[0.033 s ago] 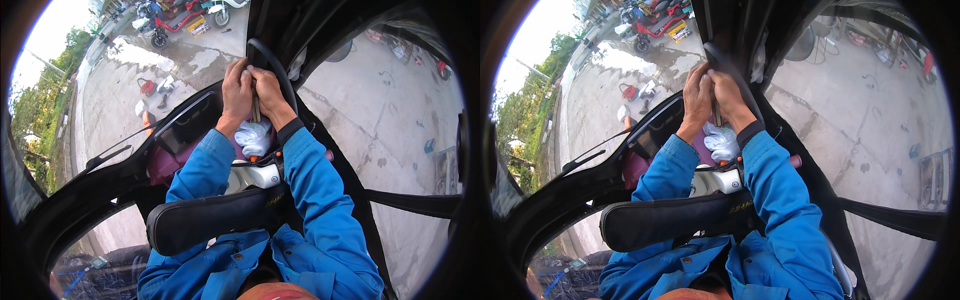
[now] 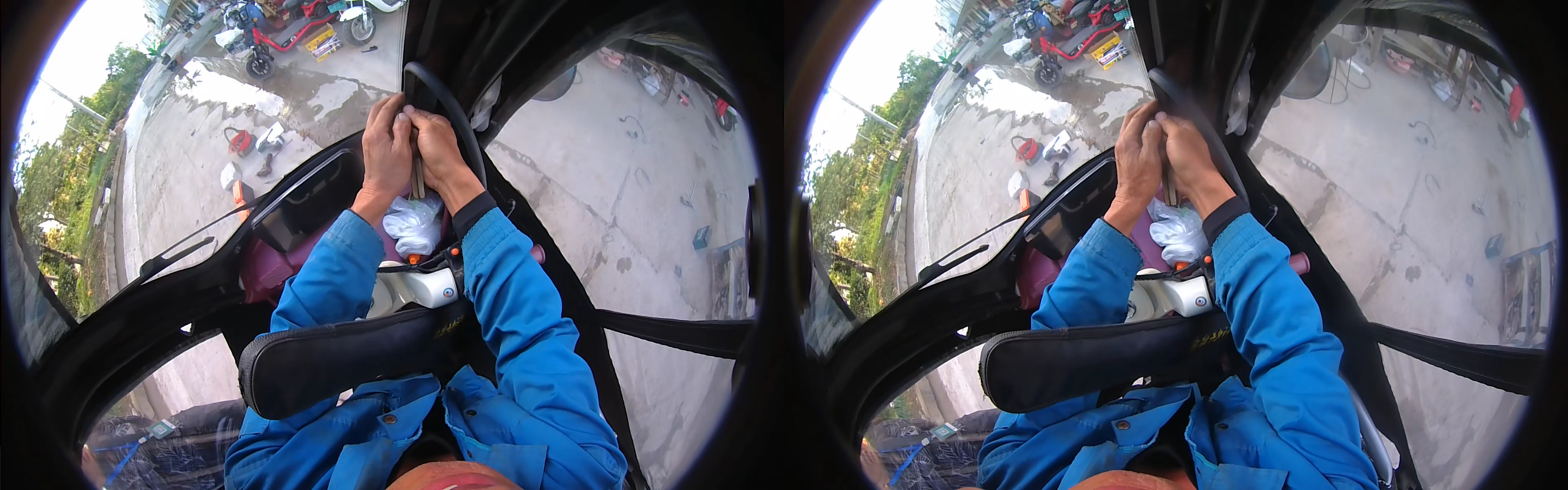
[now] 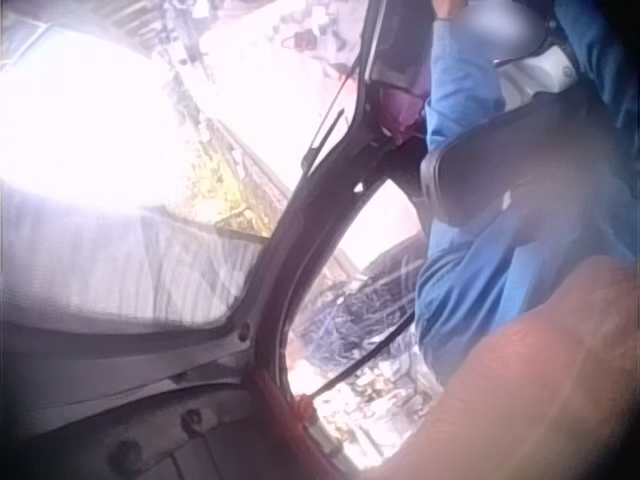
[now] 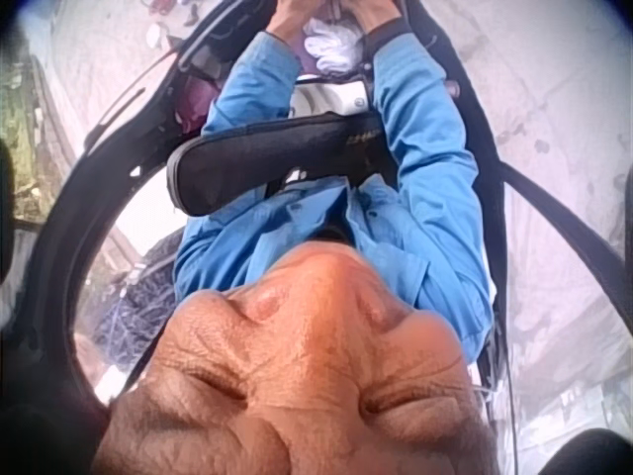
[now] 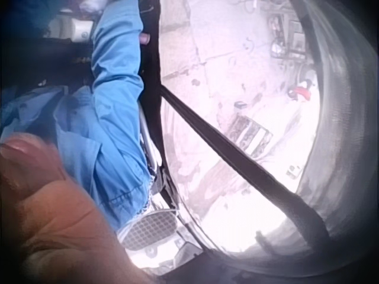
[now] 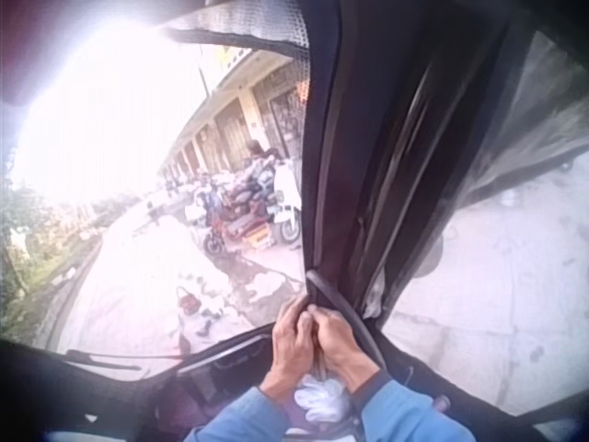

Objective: The person secures a black rubber seal onto the frame of a scooter canopy using a rubber band. They repeatedly stretch and attach the band to hold the seal in place while seated on the scooter.

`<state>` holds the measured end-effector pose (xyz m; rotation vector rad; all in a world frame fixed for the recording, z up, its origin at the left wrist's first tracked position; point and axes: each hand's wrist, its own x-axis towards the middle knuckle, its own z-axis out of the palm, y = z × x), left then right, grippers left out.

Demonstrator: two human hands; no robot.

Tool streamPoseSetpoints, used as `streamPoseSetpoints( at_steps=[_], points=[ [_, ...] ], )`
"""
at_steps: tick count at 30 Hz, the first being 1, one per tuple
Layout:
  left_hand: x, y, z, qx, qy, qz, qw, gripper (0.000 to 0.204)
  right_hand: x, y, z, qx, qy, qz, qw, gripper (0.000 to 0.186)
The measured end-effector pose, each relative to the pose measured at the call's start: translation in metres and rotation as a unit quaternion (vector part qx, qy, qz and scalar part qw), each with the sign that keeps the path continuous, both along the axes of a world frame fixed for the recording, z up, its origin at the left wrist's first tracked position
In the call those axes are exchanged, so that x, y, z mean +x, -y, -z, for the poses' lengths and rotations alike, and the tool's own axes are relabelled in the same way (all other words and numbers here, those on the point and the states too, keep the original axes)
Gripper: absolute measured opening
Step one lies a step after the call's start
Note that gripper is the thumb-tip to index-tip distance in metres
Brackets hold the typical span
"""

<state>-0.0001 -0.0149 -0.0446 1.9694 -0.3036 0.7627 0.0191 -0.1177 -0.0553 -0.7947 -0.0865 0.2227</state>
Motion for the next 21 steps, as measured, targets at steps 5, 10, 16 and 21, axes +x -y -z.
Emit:
streamPoseSetpoints(
  at_steps=[5,10,16,21],
  points=[
    [0.005,-0.003,-0.003,0.010,-0.009,0.007,1.000,0.042,0.002,-0.015,0.000,0.070,-0.048,0.031,0.996,0.028],
    [0.007,-0.009,-0.009,0.015,-0.019,0.028,0.999,0.042,0.006,-0.027,0.006,0.075,-0.039,0.060,0.995,0.030],
    [0.003,-0.013,-0.020,0.056,-0.053,0.054,0.996,0.046,0.012,-0.035,0.021,0.105,-0.035,0.077,0.991,0.027],
    [0.003,-0.015,-0.019,0.096,-0.009,0.045,0.994,0.045,0.013,-0.037,0.025,0.093,-0.023,0.090,0.991,0.026]
  ],
)
